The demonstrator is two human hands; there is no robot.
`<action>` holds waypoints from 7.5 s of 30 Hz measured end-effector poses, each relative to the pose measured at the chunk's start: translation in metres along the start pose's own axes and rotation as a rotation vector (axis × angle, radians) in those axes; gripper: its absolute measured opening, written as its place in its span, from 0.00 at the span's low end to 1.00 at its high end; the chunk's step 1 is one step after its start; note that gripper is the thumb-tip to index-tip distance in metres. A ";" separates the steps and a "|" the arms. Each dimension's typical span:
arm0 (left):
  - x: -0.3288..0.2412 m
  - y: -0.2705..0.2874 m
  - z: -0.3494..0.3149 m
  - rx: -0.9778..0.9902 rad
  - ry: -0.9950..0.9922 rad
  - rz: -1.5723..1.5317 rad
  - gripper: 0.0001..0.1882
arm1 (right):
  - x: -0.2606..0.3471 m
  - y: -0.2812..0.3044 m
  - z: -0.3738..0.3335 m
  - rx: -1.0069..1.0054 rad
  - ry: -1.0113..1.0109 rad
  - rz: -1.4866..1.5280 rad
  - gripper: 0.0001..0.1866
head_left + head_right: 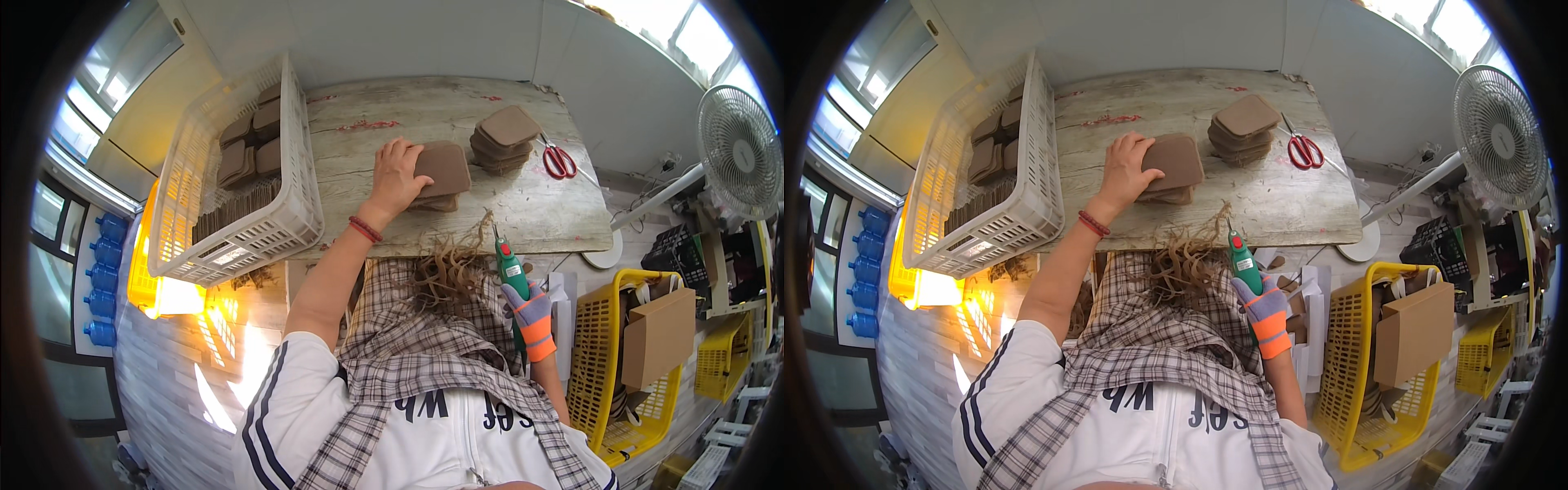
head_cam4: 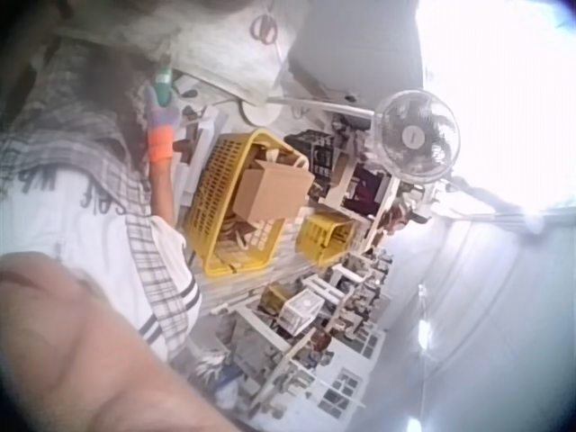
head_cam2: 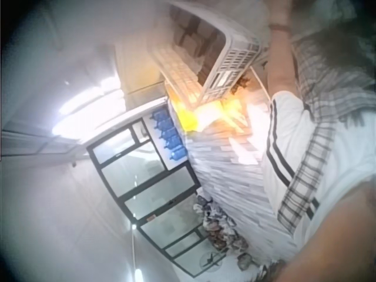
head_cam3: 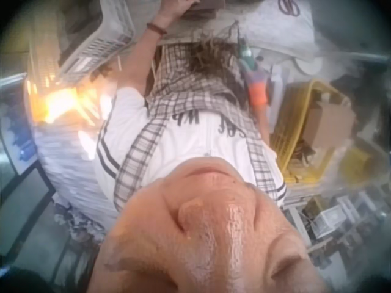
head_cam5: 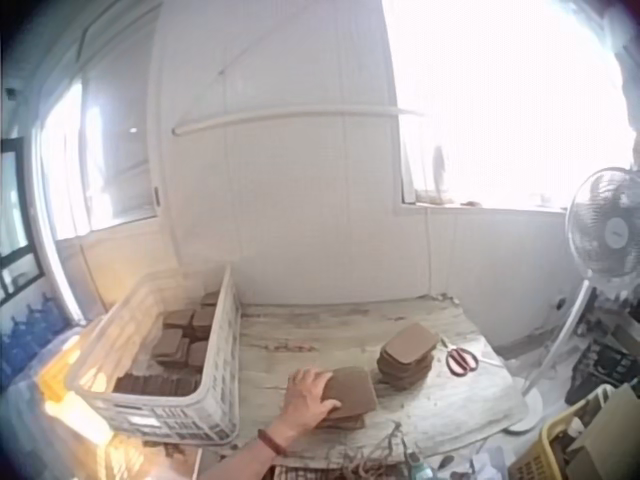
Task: The person uses a rotary tool to trim the edges of small brown rectangular craft pieces. They handle each piece individually, rotating it to smooth the perimeter, then place the finished pieces into a white plastic basket. The process is repeated for multiple pieces.
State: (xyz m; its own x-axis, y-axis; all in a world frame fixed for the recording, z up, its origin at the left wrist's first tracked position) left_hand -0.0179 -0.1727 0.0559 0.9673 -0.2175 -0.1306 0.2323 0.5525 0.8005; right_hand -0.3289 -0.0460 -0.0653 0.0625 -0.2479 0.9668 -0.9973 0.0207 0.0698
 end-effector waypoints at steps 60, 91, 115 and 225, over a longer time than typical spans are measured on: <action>-0.138 -0.062 -0.059 -0.085 0.914 -2.404 0.19 | 0.085 -0.014 -0.013 -0.026 0.188 0.267 0.14; -0.072 -0.054 -0.126 0.690 0.668 -1.676 0.17 | 0.056 -0.003 -0.043 0.222 -0.093 0.135 0.21; -0.015 -0.027 -0.129 0.567 0.606 -1.261 0.09 | 0.036 -0.024 -0.032 0.442 -0.106 -0.100 0.19; -0.069 -0.024 -0.057 0.466 0.492 -1.685 0.17 | 0.097 0.012 -0.025 0.214 -0.076 0.238 0.17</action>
State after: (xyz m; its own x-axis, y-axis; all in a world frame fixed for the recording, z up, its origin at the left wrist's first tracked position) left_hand -0.0847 -0.1247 0.0120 -0.2878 0.0350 -0.9570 0.9254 -0.2471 -0.2874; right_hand -0.3334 -0.0461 0.0358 -0.1685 -0.3325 0.9280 -0.9693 -0.1153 -0.2173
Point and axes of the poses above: each hand's wrist, its own z-axis towards the middle knuckle, its own y-axis out of the back of the hand, x = y × z, the point moved 8 cm from there along z, towards the middle knuckle, and after that the axes turned 14 degrees about z, right-handed, at the moved point
